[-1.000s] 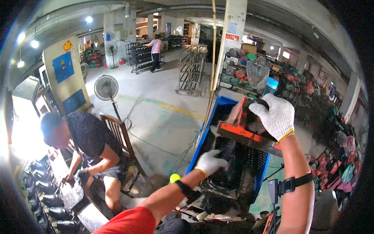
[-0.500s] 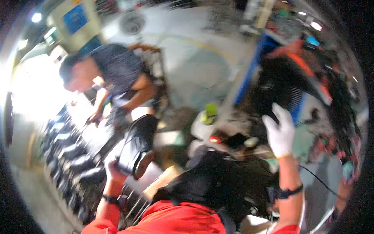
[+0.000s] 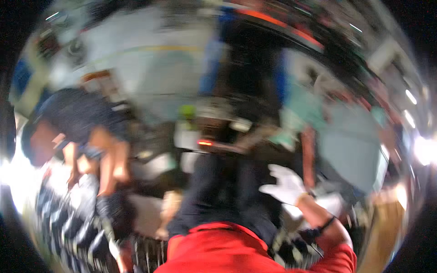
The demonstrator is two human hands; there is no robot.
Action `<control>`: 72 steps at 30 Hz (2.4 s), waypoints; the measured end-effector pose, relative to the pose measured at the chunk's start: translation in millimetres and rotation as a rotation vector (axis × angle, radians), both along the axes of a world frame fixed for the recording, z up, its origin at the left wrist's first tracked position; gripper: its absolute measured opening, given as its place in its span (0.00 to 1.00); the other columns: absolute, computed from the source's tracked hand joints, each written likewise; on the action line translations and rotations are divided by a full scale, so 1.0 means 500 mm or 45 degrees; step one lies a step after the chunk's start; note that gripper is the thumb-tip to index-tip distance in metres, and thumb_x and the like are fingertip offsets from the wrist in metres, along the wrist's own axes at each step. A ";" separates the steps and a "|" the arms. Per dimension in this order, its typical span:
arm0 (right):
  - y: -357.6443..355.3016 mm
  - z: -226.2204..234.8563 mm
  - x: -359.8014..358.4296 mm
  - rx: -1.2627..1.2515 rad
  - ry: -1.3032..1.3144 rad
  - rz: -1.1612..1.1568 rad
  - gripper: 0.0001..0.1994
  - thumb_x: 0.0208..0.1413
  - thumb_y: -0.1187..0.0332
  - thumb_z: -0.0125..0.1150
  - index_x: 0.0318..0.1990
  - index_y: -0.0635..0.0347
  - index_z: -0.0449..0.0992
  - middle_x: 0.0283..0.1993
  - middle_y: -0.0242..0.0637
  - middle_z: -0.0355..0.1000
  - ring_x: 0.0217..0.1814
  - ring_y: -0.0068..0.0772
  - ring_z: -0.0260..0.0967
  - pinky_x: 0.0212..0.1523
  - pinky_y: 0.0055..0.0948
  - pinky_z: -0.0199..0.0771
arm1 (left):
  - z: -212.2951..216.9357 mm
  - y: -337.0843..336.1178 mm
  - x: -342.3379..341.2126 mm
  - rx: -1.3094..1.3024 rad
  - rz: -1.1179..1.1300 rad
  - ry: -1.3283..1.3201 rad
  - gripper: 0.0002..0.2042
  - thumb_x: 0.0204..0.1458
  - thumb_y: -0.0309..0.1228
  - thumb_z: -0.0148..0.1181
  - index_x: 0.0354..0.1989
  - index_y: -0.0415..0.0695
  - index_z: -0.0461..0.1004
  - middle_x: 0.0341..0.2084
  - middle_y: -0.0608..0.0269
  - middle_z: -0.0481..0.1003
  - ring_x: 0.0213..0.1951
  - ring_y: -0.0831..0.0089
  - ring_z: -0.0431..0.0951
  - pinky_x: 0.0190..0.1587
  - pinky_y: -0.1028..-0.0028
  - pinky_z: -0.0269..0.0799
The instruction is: Using a buffing/sanding machine to smooth and finish the soles of black leather shoes.
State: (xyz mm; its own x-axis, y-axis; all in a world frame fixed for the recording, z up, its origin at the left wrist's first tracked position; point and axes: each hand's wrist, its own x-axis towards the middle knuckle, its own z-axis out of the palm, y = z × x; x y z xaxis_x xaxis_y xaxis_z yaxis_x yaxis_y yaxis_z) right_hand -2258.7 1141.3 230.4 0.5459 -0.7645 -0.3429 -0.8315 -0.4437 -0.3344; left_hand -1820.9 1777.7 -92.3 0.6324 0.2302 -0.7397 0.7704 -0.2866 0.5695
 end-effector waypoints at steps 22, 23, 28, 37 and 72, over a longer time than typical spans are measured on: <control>0.363 -0.176 -0.398 0.138 -0.040 -1.233 0.37 0.36 0.52 0.89 0.51 0.67 0.82 0.46 0.48 0.85 0.46 0.44 0.84 0.51 0.45 0.83 | 0.536 -1.121 -0.431 -0.932 -2.663 -1.102 0.20 0.62 0.45 0.67 0.54 0.43 0.84 0.48 0.47 0.86 0.49 0.48 0.88 0.53 0.57 0.84; 0.330 -0.178 -0.431 0.200 -0.256 -1.294 0.38 0.35 0.53 0.90 0.52 0.68 0.82 0.45 0.43 0.85 0.45 0.38 0.82 0.51 0.41 0.83 | 0.534 -1.126 -0.451 -0.947 -2.767 -1.138 0.25 0.61 0.49 0.66 0.58 0.43 0.82 0.51 0.46 0.85 0.53 0.47 0.86 0.56 0.55 0.82; 0.134 0.131 -0.313 0.398 -0.446 -1.216 0.36 0.40 0.56 0.86 0.55 0.73 0.85 0.49 0.43 0.87 0.47 0.35 0.83 0.55 0.35 0.81 | 0.550 -1.167 -0.511 -1.211 -2.691 -0.249 0.50 0.58 0.44 0.80 0.83 0.37 0.56 0.65 0.39 0.77 0.58 0.62 0.84 0.63 0.63 0.80; -0.183 0.199 -0.027 0.787 -1.840 -1.001 0.14 0.64 0.66 0.71 0.51 0.67 0.83 0.43 0.36 0.82 0.47 0.32 0.82 0.49 0.35 0.83 | 0.732 -1.368 -0.458 -1.373 -1.749 -0.945 0.56 0.50 0.22 0.82 0.86 0.37 0.49 0.74 0.42 0.69 0.73 0.59 0.71 0.71 0.63 0.74; -0.612 0.268 0.327 -0.911 -0.521 0.693 0.21 0.70 0.45 0.63 0.42 0.54 0.84 0.29 0.45 0.79 0.34 0.56 0.82 0.37 0.52 0.83 | 0.562 -1.429 -0.300 -0.206 -1.803 -1.341 0.19 0.58 0.44 0.75 0.43 0.38 0.81 0.35 0.44 0.85 0.40 0.42 0.87 0.44 0.52 0.82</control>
